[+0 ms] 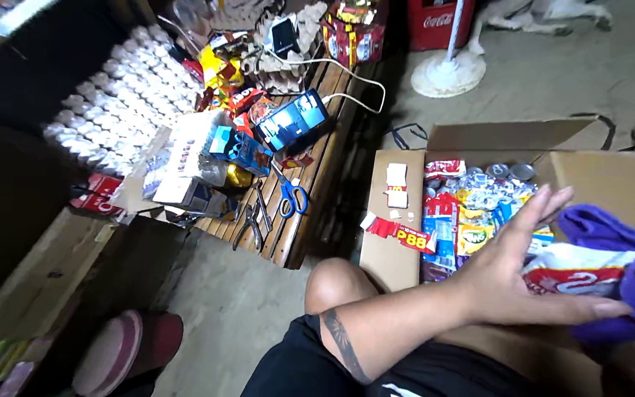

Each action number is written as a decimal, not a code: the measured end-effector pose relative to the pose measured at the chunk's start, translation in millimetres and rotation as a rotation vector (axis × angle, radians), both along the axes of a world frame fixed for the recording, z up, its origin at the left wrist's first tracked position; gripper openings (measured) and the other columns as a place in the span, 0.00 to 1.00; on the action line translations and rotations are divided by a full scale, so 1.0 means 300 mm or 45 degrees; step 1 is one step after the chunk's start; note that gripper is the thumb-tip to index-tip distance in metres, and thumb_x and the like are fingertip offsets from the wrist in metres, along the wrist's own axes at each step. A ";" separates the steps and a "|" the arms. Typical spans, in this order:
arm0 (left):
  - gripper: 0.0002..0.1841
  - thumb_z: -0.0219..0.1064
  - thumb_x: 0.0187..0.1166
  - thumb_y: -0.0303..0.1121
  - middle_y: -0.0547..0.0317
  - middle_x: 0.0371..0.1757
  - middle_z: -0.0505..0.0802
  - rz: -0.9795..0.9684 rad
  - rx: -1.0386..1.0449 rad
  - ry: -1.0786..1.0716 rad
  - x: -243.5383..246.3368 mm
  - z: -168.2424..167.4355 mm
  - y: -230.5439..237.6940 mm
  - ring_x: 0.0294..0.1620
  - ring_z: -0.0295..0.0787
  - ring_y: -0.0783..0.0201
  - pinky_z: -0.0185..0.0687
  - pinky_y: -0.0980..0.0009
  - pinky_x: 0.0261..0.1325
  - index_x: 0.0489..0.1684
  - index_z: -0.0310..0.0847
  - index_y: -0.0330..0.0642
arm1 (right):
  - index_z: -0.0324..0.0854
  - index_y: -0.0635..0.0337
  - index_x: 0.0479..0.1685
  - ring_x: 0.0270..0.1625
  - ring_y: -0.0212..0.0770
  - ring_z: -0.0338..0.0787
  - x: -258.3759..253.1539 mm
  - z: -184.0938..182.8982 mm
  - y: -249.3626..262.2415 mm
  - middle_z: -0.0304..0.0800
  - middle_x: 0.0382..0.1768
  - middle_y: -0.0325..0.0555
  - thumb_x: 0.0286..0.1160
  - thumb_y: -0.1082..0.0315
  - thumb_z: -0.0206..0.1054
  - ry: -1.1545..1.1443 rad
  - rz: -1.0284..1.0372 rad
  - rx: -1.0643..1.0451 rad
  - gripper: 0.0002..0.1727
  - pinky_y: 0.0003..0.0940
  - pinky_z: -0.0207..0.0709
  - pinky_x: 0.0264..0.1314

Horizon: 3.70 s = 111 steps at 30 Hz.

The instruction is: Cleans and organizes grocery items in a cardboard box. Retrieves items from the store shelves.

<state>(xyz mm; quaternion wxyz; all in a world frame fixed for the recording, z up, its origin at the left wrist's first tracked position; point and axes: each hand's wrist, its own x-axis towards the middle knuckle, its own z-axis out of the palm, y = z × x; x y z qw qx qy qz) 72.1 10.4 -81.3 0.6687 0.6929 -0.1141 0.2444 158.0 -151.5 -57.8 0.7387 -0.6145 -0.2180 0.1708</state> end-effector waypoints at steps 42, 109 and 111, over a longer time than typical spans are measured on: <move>0.34 0.26 0.93 0.55 0.45 0.90 0.63 0.061 -1.093 0.737 -0.036 -0.035 -0.081 0.87 0.64 0.56 0.58 0.53 0.87 0.96 0.39 0.51 | 0.61 0.79 0.82 0.88 0.53 0.63 -0.084 -0.117 0.050 0.61 0.84 0.71 0.80 0.61 0.62 -0.591 0.176 -0.612 0.37 0.48 0.56 0.91; 0.37 0.72 0.74 0.54 0.58 0.66 0.91 -0.184 -0.841 0.383 -0.059 -0.051 -0.044 0.65 0.89 0.67 0.82 0.65 0.72 0.80 0.71 0.44 | 0.80 0.60 0.60 0.47 0.18 0.87 -0.067 -0.067 0.021 0.89 0.43 0.32 0.85 0.53 0.63 0.235 0.174 -0.192 0.19 0.20 0.81 0.59; 0.24 0.74 0.73 0.51 0.57 0.49 0.96 -0.061 -0.854 0.476 -0.063 -0.030 -0.063 0.52 0.94 0.66 0.89 0.64 0.61 0.58 0.85 0.43 | 0.80 0.60 0.60 0.47 0.19 0.87 -0.066 -0.064 0.024 0.89 0.43 0.33 0.85 0.54 0.62 0.258 0.169 -0.205 0.18 0.21 0.81 0.59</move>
